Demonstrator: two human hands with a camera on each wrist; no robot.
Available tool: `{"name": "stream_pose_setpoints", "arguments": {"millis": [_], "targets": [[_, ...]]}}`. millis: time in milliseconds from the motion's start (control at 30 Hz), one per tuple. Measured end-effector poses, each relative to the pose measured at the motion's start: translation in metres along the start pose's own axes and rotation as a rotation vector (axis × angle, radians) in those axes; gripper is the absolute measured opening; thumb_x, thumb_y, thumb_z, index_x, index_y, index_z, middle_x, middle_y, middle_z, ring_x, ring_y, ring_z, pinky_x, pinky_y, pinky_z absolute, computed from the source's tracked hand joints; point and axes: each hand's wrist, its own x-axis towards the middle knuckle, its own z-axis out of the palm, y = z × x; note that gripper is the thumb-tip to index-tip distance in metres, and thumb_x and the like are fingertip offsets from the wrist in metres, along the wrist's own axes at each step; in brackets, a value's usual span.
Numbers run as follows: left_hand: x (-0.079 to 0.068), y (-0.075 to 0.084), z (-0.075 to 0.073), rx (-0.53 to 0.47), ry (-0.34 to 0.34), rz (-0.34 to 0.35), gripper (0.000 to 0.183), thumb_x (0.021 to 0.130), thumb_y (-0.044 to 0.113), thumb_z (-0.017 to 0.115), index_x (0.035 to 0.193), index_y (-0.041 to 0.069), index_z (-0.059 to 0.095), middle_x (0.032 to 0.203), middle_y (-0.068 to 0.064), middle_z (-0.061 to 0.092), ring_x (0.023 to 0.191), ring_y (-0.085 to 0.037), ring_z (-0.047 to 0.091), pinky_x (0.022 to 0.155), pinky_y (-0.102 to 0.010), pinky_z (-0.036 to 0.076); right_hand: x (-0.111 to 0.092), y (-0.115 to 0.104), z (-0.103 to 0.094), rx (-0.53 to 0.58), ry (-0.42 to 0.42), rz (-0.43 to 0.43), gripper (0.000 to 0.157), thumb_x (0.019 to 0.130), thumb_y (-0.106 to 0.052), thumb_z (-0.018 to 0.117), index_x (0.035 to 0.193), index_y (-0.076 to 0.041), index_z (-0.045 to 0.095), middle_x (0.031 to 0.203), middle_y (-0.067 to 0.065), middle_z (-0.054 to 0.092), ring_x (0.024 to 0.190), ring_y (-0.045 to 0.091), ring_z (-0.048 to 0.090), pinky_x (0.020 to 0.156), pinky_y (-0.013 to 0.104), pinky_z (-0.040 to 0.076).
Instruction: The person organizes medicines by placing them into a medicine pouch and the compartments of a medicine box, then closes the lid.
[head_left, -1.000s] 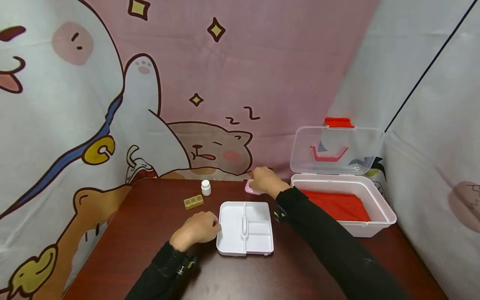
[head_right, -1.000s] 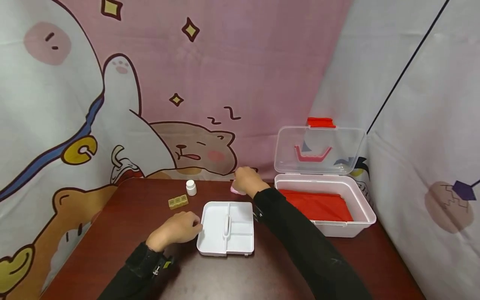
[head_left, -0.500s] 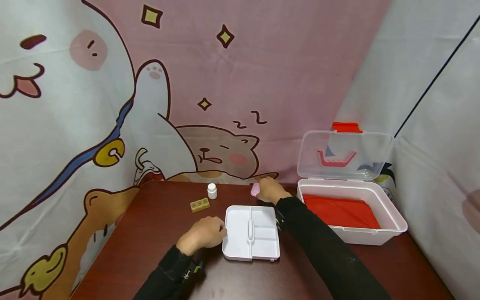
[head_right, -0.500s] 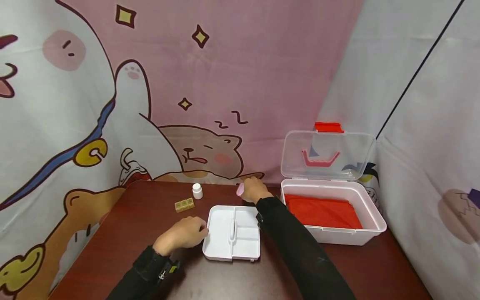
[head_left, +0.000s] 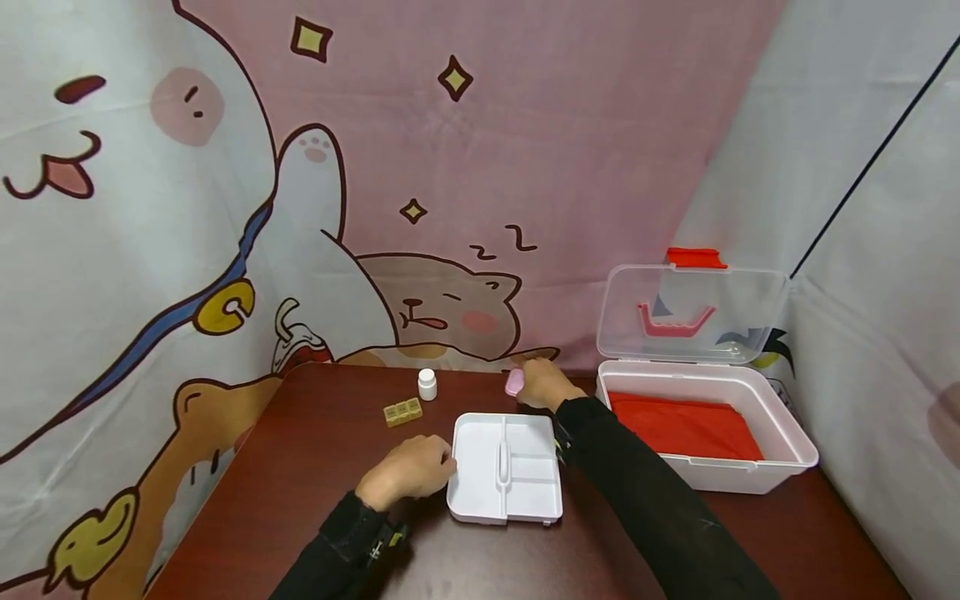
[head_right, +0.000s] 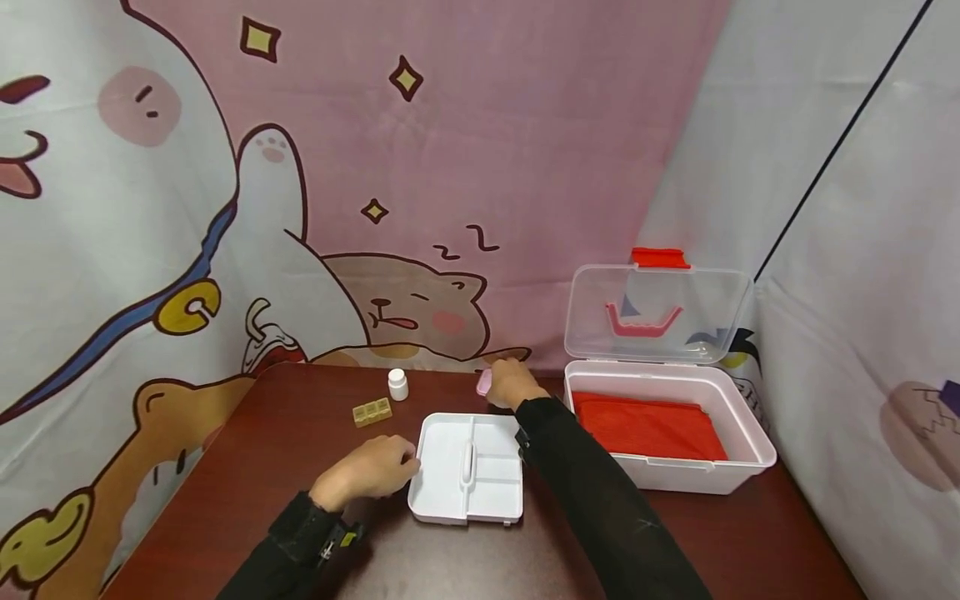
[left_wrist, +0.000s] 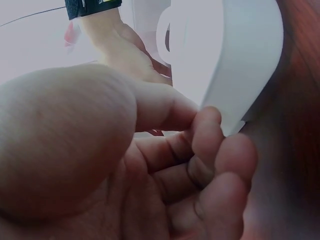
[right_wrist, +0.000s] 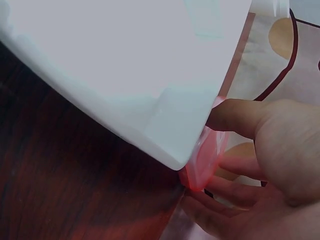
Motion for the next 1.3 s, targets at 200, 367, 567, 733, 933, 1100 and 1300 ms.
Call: {"name": "stream_pose_setpoints", "arguments": {"millis": [200,367,567,733,933,1100,1300], "targets": [[0.0,-0.001,0.001,-0.044,-0.017,0.005,0.032,0.109,0.023,0.06,0.079,0.014,0.07,0.061,0.002,0.051,0.05,-0.017,0.052,0.052,-0.033,0.041,-0.045,-0.04,-0.046,0.02,0.029,0.063,0.075,0.084,-0.036,0.09,0.146,-0.002,0.066,0.136,0.025,0.072,0.13,0.044,0.066,0.112,0.054,0.054],[0.0,-0.002,0.0,-0.05,-0.023,0.01,0.031,0.109,0.023,0.06,0.081,0.014,0.07,0.062,0.002,0.051,0.05,-0.017,0.052,0.052,-0.033,0.042,-0.069,-0.063,-0.069,0.008,0.075,0.061,0.074,0.085,-0.04,0.088,0.138,0.006,0.064,0.132,0.027,0.068,0.127,0.045,0.063,0.112,0.054,0.053],[0.001,-0.002,-0.003,-0.039,-0.028,0.02,0.031,0.11,0.024,0.06,0.083,0.015,0.071,0.063,0.0,0.056,0.05,-0.018,0.055,0.052,-0.034,0.045,-0.096,-0.086,-0.086,0.048,0.05,-0.029,0.074,0.083,-0.035,0.09,0.141,0.002,0.064,0.135,0.022,0.068,0.12,0.037,0.065,0.107,0.052,0.055],[0.001,-0.002,-0.006,-0.046,-0.042,0.015,0.03,0.111,0.024,0.061,0.083,0.016,0.07,0.064,0.0,0.055,0.052,-0.018,0.056,0.052,-0.034,0.046,-0.124,-0.107,-0.09,0.083,0.005,-0.187,0.073,0.081,-0.032,0.09,0.142,0.0,0.065,0.14,0.021,0.067,0.122,0.036,0.067,0.107,0.051,0.057],[-0.001,-0.005,-0.011,-0.072,-0.054,0.037,0.033,0.109,0.022,0.062,0.079,0.01,0.07,0.064,0.001,0.055,0.051,-0.017,0.056,0.05,-0.033,0.048,-0.149,-0.127,-0.081,0.093,-0.047,-0.304,0.07,0.084,-0.036,0.09,0.142,-0.004,0.068,0.135,0.015,0.069,0.116,0.029,0.068,0.105,0.046,0.058],[-0.002,-0.008,-0.014,-0.092,-0.078,0.055,0.031,0.108,0.021,0.062,0.083,0.007,0.073,0.062,0.002,0.056,0.051,-0.016,0.056,0.049,-0.033,0.049,-0.159,-0.138,-0.071,0.03,-0.069,-0.377,0.072,0.084,-0.04,0.092,0.142,-0.005,0.07,0.127,0.009,0.068,0.106,0.021,0.066,0.097,0.04,0.059],[-0.001,-0.009,-0.017,-0.115,-0.104,0.063,0.026,0.108,0.019,0.063,0.09,0.005,0.075,0.062,0.001,0.056,0.051,-0.016,0.056,0.05,-0.032,0.051,-0.168,-0.143,-0.059,-0.018,-0.106,-0.417,0.07,0.083,-0.039,0.093,0.14,-0.004,0.071,0.125,0.008,0.067,0.101,0.017,0.065,0.096,0.036,0.059]]}}
